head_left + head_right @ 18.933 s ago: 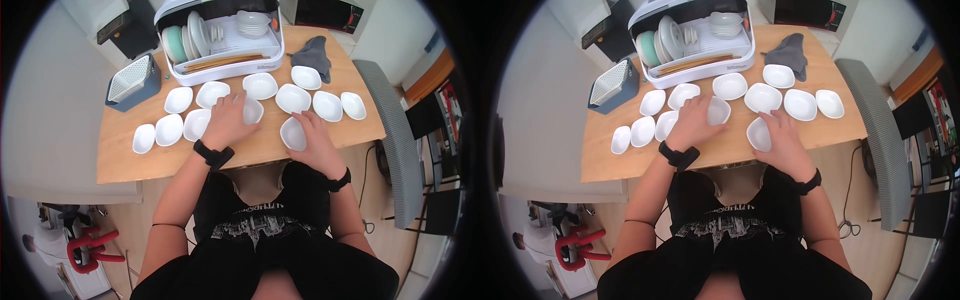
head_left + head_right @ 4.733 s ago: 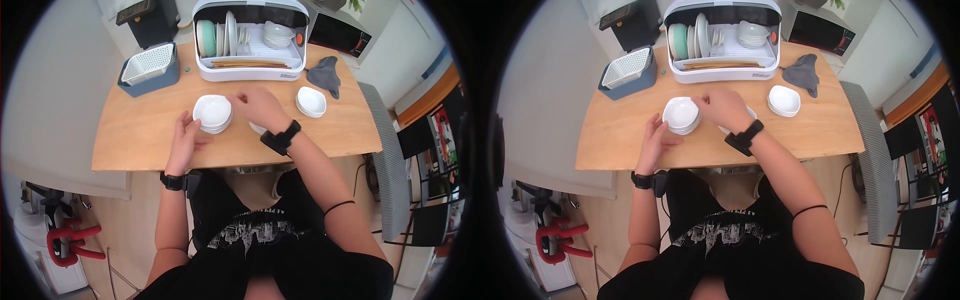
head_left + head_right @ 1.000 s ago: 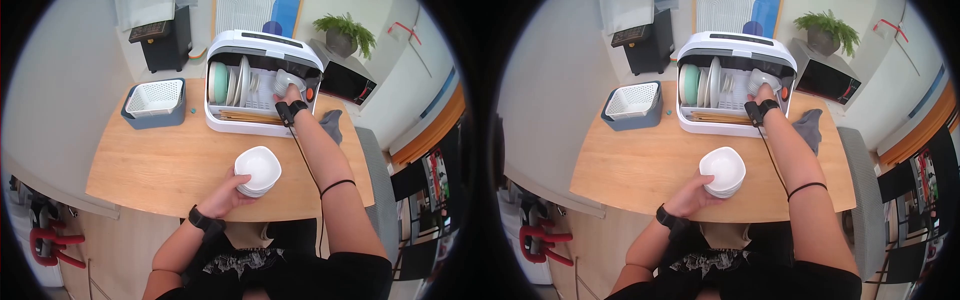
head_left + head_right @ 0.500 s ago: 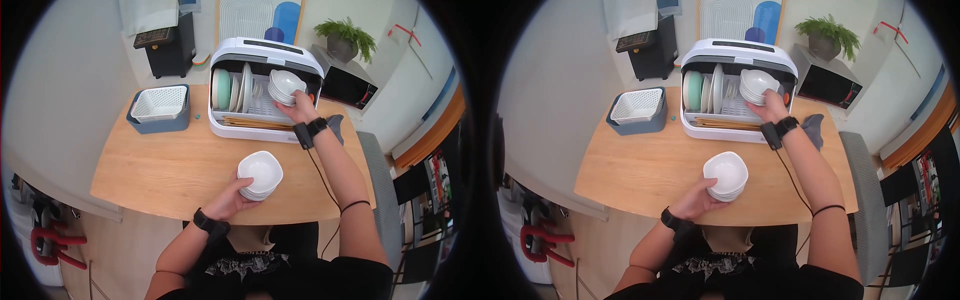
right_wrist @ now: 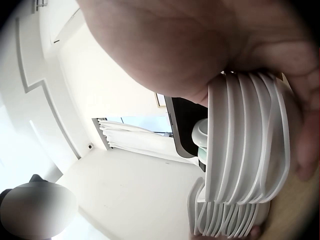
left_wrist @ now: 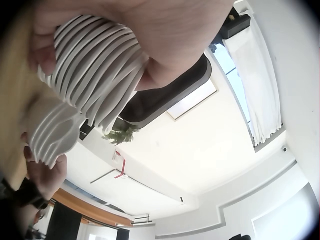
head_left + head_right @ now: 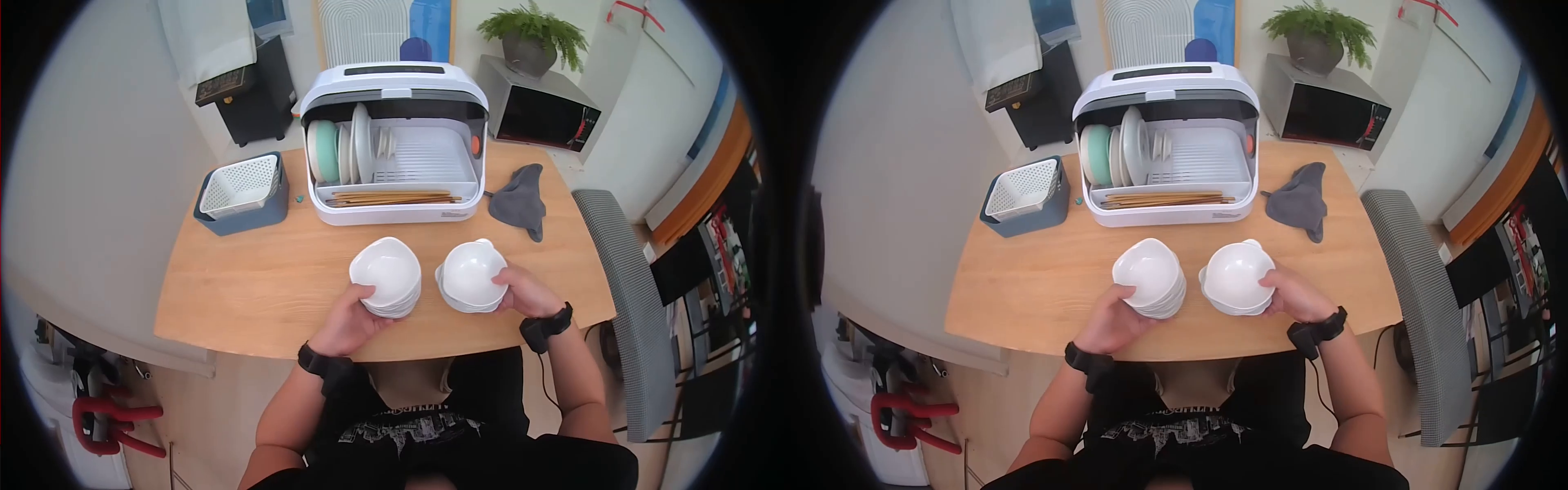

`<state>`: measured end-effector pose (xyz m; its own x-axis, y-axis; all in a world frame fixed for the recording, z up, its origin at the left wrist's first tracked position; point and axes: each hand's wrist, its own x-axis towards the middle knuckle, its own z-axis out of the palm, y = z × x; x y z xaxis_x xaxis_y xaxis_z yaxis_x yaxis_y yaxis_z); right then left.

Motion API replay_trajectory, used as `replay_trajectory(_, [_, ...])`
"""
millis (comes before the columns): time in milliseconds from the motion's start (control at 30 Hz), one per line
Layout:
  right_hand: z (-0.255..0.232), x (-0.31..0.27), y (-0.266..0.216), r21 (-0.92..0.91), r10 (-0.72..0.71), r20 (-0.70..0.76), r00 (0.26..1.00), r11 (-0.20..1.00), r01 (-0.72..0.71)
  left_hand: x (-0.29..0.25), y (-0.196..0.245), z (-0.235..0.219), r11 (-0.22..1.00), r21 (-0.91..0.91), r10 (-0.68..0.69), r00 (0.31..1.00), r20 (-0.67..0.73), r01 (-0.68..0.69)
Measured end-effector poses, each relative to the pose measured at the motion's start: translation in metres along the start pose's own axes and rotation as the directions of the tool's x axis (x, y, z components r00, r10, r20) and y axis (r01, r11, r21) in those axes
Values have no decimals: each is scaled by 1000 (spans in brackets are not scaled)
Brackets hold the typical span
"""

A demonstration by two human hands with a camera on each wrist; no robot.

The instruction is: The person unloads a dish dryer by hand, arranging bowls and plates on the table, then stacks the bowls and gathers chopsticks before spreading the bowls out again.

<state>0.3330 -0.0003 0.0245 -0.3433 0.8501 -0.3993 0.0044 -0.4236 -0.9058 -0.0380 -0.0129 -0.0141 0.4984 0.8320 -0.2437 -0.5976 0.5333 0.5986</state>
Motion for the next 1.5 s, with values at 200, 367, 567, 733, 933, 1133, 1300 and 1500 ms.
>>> replay_trajectory(200, [-5,18,12,10,36,208,977,999,-39,4,4,7,998,32,56,998,-17,-56])
replay_trajectory(367, [3,16,-3,-24,44,238,970,999,-40,8,30,34,987,97,134,991,-30,-130])
replay_trajectory(567, [-49,50,-13,-127,-165,-48,985,979,158,38,84,79,948,250,176,979,100,-196])
replay_trajectory(733, [-80,87,8,-34,-287,-163,944,958,285,90,111,104,954,248,130,978,164,-168])
replay_trajectory(933, [-93,95,20,56,-390,-144,909,914,401,157,127,109,974,214,59,996,69,-72])
replay_trajectory(1133, [-98,101,23,171,-382,-169,909,897,408,208,125,101,981,191,22,999,38,-29])
replay_trajectory(1300, [-97,102,18,302,-345,-156,925,875,377,257,124,92,988,144,-46,999,-20,48])
replay_trajectory(1500, [-106,112,22,315,-372,-103,922,867,385,296,130,100,991,118,-62,998,-14,64])
